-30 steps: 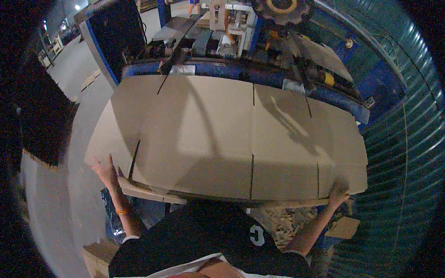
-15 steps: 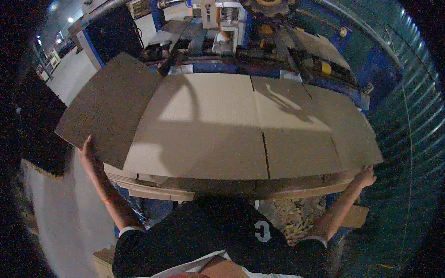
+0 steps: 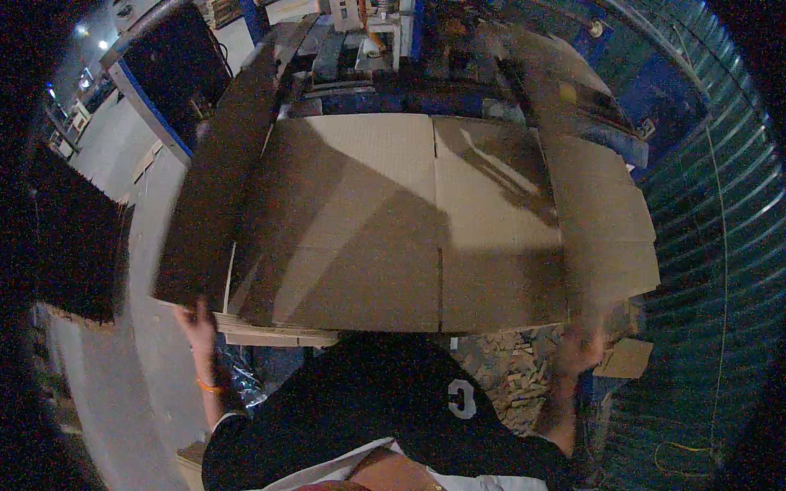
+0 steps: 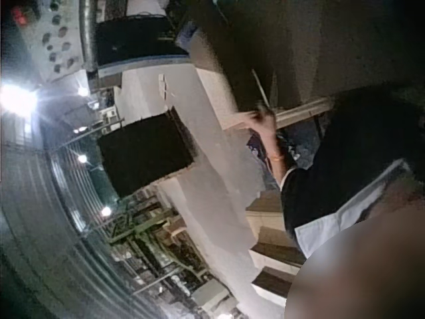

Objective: The person repeatedly picks up flat cardboard sheets from a stack and places them onto a machine table, aligning them by hand. The person handles the sheets one at a time and continues stacking them throughout the clip.

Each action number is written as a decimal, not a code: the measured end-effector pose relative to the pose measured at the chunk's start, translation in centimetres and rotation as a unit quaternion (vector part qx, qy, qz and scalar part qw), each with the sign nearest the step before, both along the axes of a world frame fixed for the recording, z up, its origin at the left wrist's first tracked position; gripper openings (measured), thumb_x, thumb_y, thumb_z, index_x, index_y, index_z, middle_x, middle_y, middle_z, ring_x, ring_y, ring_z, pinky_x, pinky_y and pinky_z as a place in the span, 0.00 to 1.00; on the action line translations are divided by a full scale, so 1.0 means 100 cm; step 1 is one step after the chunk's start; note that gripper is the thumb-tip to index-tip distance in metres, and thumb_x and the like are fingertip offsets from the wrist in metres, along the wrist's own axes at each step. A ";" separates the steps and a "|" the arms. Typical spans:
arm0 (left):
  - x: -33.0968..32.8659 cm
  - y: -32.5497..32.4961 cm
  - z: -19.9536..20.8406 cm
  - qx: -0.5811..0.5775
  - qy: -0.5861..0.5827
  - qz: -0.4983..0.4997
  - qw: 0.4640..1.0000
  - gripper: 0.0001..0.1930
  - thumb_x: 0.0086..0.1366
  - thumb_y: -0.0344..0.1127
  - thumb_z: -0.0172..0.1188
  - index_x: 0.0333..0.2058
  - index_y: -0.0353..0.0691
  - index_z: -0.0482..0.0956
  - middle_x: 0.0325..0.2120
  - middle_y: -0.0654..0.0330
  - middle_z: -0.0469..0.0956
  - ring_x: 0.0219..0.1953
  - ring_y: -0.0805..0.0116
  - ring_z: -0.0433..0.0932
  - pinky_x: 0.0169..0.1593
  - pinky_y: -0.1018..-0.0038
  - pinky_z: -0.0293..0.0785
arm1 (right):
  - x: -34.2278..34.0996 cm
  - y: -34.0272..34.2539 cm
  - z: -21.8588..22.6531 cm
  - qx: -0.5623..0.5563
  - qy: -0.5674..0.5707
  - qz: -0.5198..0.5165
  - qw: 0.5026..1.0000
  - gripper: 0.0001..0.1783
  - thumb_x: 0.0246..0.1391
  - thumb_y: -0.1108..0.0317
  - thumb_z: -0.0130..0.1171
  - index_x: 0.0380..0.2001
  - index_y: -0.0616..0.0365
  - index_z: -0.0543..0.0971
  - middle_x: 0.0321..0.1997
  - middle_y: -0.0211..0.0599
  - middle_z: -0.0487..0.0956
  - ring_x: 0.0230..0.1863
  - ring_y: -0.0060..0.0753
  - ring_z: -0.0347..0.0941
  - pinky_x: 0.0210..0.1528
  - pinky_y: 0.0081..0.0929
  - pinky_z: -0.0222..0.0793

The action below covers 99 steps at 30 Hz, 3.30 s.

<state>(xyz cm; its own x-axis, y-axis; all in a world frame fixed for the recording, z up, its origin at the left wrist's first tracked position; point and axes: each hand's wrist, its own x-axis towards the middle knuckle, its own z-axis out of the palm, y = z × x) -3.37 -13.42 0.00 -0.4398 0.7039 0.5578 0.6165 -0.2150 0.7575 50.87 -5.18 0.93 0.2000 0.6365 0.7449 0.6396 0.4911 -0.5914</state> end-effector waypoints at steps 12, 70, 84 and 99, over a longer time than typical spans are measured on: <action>0.066 0.060 0.004 -0.246 0.454 -0.258 0.817 0.29 0.54 0.31 0.47 0.58 0.47 0.61 0.60 0.56 0.57 0.62 0.56 0.55 0.63 0.59 0.51 | -0.057 0.027 -0.029 -0.123 -0.411 0.259 0.865 0.26 0.36 0.68 0.63 0.45 0.40 0.76 0.54 0.31 0.70 0.52 0.41 0.65 0.54 0.42 0.62; -0.106 -0.005 -0.060 0.172 -0.529 0.078 0.827 0.18 0.57 0.28 0.56 0.46 0.29 0.68 0.41 0.56 0.73 0.41 0.66 0.74 0.45 0.71 0.71 | 0.135 0.094 0.086 -0.046 0.334 -0.054 0.940 0.28 0.50 0.64 0.57 0.53 0.62 0.64 0.52 0.43 0.67 0.47 0.42 0.68 0.47 0.36 0.67; 0.062 0.032 -0.001 -0.205 0.358 -0.175 0.894 0.25 0.54 0.27 0.52 0.53 0.48 0.69 0.57 0.54 0.62 0.60 0.54 0.59 0.62 0.59 0.52 | -0.068 0.018 -0.028 -0.066 -0.444 0.244 0.860 0.16 0.43 0.68 0.59 0.40 0.47 0.78 0.51 0.36 0.73 0.52 0.45 0.68 0.51 0.41 0.66; 0.015 0.129 0.003 -0.123 0.399 -0.189 0.889 0.30 0.50 0.25 0.50 0.56 0.48 0.65 0.57 0.52 0.60 0.60 0.51 0.57 0.63 0.58 0.52 | -0.083 0.154 -0.013 -0.111 -0.582 0.190 0.783 0.36 0.47 0.37 0.48 0.57 0.43 0.65 0.61 0.36 0.62 0.62 0.43 0.55 0.60 0.45 0.53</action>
<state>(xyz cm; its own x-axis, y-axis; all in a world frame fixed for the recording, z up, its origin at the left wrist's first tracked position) -1.83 -0.50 0.28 0.3211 0.8608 0.3949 0.8975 -0.4097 0.1633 42.60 10.25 -0.40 -0.7670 0.6253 0.1438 0.6416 0.7440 0.1865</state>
